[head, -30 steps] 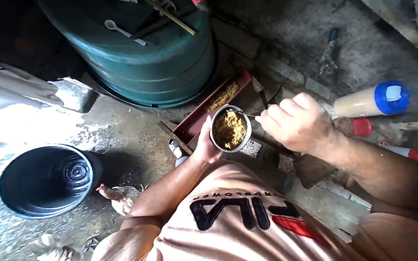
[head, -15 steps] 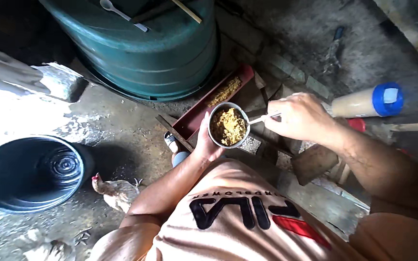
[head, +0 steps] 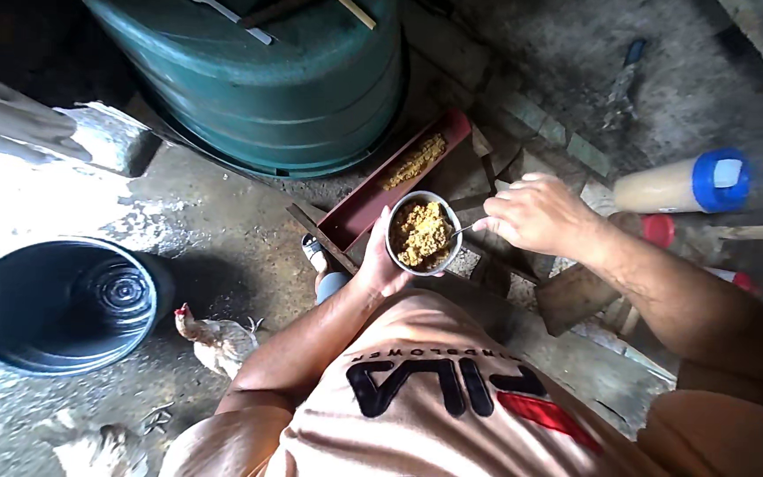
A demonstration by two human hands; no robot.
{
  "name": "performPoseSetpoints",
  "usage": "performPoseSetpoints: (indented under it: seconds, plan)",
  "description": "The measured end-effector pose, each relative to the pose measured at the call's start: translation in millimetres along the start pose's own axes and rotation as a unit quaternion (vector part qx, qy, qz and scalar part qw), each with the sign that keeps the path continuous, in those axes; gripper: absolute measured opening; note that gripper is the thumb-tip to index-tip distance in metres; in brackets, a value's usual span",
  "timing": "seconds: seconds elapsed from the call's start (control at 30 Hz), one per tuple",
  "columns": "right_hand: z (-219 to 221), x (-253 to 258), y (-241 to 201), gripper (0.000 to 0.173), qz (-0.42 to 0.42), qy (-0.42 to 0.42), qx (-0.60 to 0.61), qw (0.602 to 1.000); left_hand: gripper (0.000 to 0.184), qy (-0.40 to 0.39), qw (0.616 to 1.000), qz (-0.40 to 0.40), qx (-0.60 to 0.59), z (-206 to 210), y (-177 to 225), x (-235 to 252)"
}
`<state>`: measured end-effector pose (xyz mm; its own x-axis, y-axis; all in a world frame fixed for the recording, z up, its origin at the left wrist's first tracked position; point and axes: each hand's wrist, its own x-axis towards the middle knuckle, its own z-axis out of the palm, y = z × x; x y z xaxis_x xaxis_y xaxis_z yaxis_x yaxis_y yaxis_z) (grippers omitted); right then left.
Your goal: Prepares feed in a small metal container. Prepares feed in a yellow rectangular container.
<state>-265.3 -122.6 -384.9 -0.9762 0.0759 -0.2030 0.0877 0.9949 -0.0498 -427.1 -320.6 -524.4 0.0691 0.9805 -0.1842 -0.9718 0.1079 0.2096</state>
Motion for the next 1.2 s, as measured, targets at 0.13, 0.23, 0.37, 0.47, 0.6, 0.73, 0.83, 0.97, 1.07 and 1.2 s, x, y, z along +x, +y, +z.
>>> performPoseSetpoints:
  seconds: [0.13, 0.23, 0.37, 0.47, 0.6, 0.73, 0.83, 0.97, 1.07, 1.2]
  plan:
    - [-1, -1, 1, 0.058, 0.044, -0.013, 0.074, 0.996, 0.078, -0.021, 1.0, 0.01, 0.017, 0, 1, 1]
    - [-5, -2, 2, 0.059, 0.076, -0.02, 0.138, 0.987, 0.075, -0.032, 0.999, 0.016, 0.027, 0, 2, 3]
    - [-6, -4, 3, 0.061, 0.141, -0.042, 0.206, 0.968, 0.071, -0.025, 0.995, 0.055, 0.074, 0, 0, 6]
    - [-9, 0, -3, 0.061, 0.227, -0.112, 0.233, 0.939, 0.068, -0.029, 0.988, 0.098, 0.115, 1, 1, 7]
    - [-10, 11, -27, 0.06, 0.285, -0.159, 0.204, 0.923, 0.069, -0.036, 0.977, 0.135, 0.164, -2, 3, 10]
    - [-27, 9, -48, 0.057, 0.246, -0.127, 0.118, 0.954, 0.065, 0.001, 0.987, 0.124, 0.105, -3, 4, 14]
    - [-40, 0, -52, 0.058, 0.231, -0.072, 0.072, 0.968, 0.069, 0.017, 0.988, 0.122, 0.091, -3, 7, 14]
    - [-45, -4, -52, 0.058, 0.236, 0.022, 0.02, 0.971, 0.069, 0.021, 0.986, 0.137, 0.096, -3, 9, 15]
    - [-20, 8, -62, 0.055, 0.217, 0.062, -0.027, 0.974, 0.064, 0.004, 0.984, 0.146, 0.106, 0, 6, 15]
    - [9, 9, -80, 0.047, 0.142, 0.084, -0.091, 0.982, 0.065, 0.008, 0.986, 0.14, 0.094, -2, 9, 14]
